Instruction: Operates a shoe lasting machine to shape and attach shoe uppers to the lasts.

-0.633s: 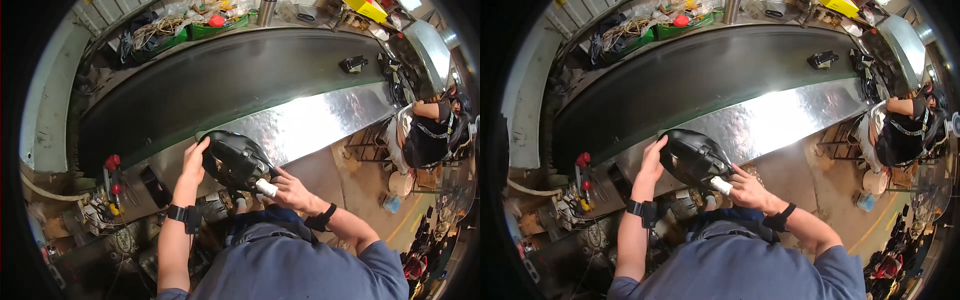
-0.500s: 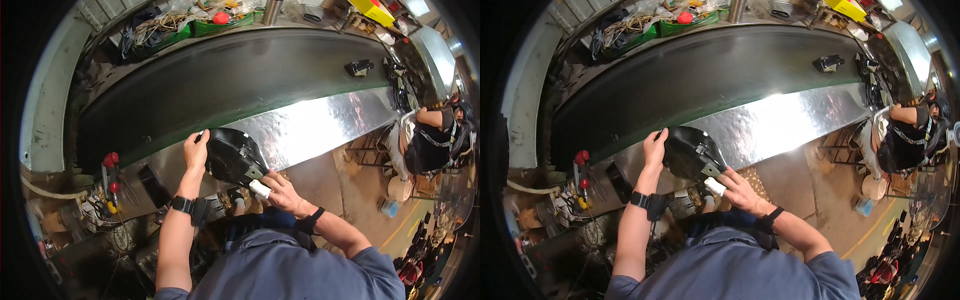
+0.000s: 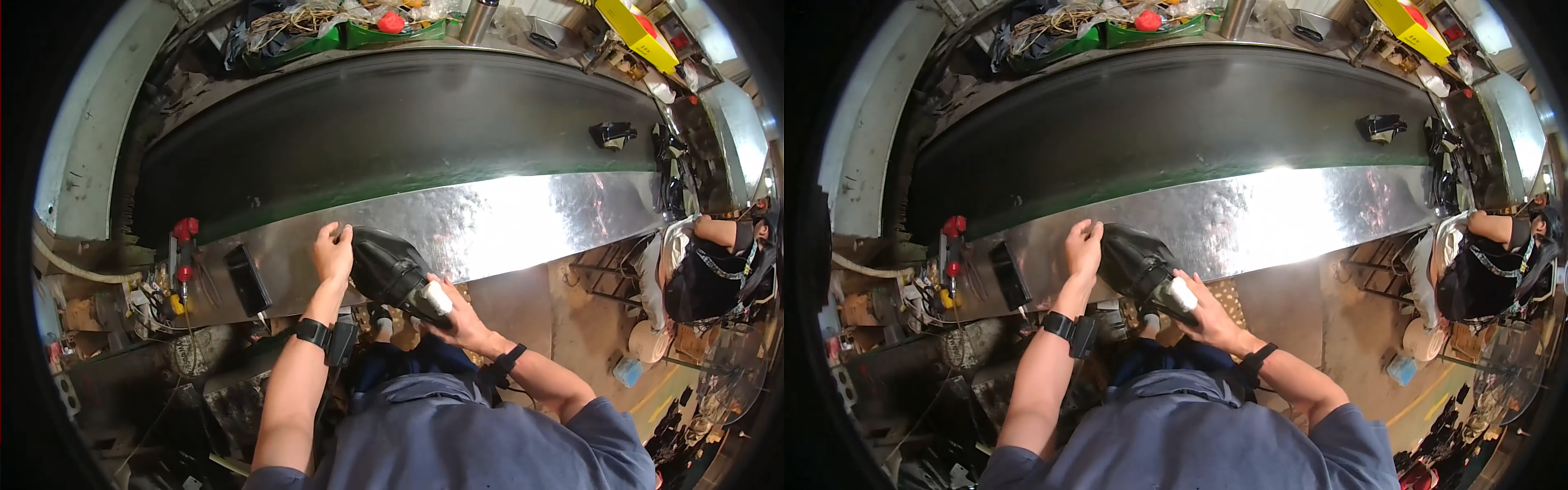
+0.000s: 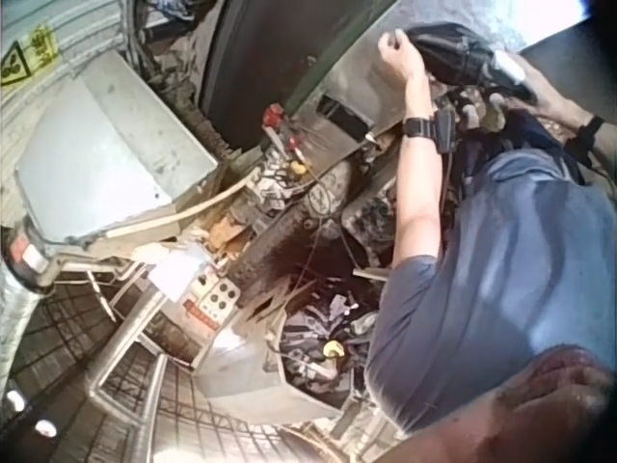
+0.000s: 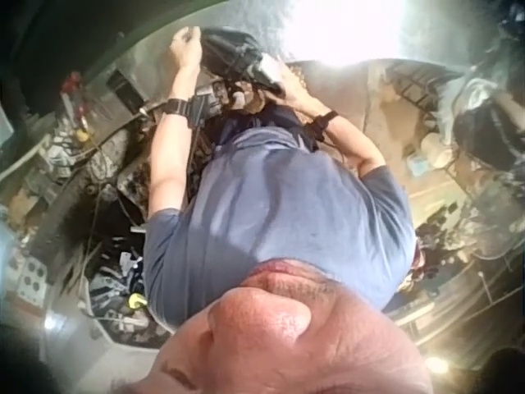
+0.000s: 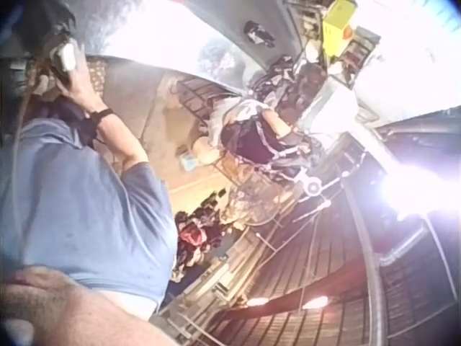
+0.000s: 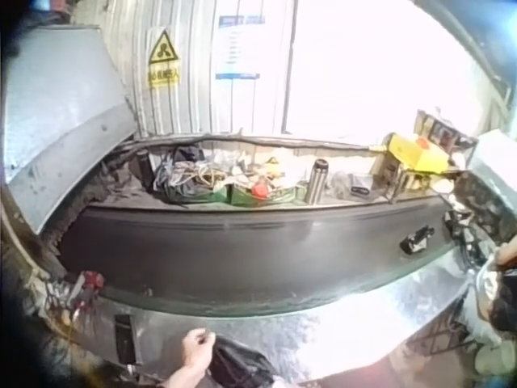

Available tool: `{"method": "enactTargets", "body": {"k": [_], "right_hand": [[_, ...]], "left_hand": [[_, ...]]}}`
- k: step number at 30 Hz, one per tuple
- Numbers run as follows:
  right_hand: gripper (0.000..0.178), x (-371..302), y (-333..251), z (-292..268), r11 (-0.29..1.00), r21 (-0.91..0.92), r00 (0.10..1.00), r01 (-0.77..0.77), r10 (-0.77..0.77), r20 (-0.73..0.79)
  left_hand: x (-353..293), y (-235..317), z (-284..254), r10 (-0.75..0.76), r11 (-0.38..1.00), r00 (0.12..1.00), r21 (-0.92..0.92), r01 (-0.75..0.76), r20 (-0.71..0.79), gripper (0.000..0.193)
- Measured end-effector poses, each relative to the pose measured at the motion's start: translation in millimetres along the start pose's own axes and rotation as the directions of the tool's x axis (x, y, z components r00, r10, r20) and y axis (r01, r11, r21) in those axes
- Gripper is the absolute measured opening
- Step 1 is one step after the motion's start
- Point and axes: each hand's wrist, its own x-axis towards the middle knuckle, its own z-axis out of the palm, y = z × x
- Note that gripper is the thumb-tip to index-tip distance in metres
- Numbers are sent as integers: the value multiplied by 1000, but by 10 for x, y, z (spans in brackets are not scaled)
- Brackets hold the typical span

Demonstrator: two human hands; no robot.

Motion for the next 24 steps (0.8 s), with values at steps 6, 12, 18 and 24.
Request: {"method": "enactTargets", "body": {"k": [6,12,18,24], "right_hand": [[89,-19,166,-40,999,33,999,-10,8,44],[103,210,-85,-163,920,359,987,-153,126,98],[94,1226,-624,-506,90,828,751,-553,484,449],[79,1591,-1898,72,588,481,721,-650,276,636]], "left_hand": [[-251,345,311,32,926,999,376,-29,-3,57],[-141,-4,97,49,999,990,-16,-52,-134,39],[-590,741,-830,73,899,975,-409,-156,-211,22],[-1236,549,-2144,87,817,888,-478,-323,-451,20]]}}
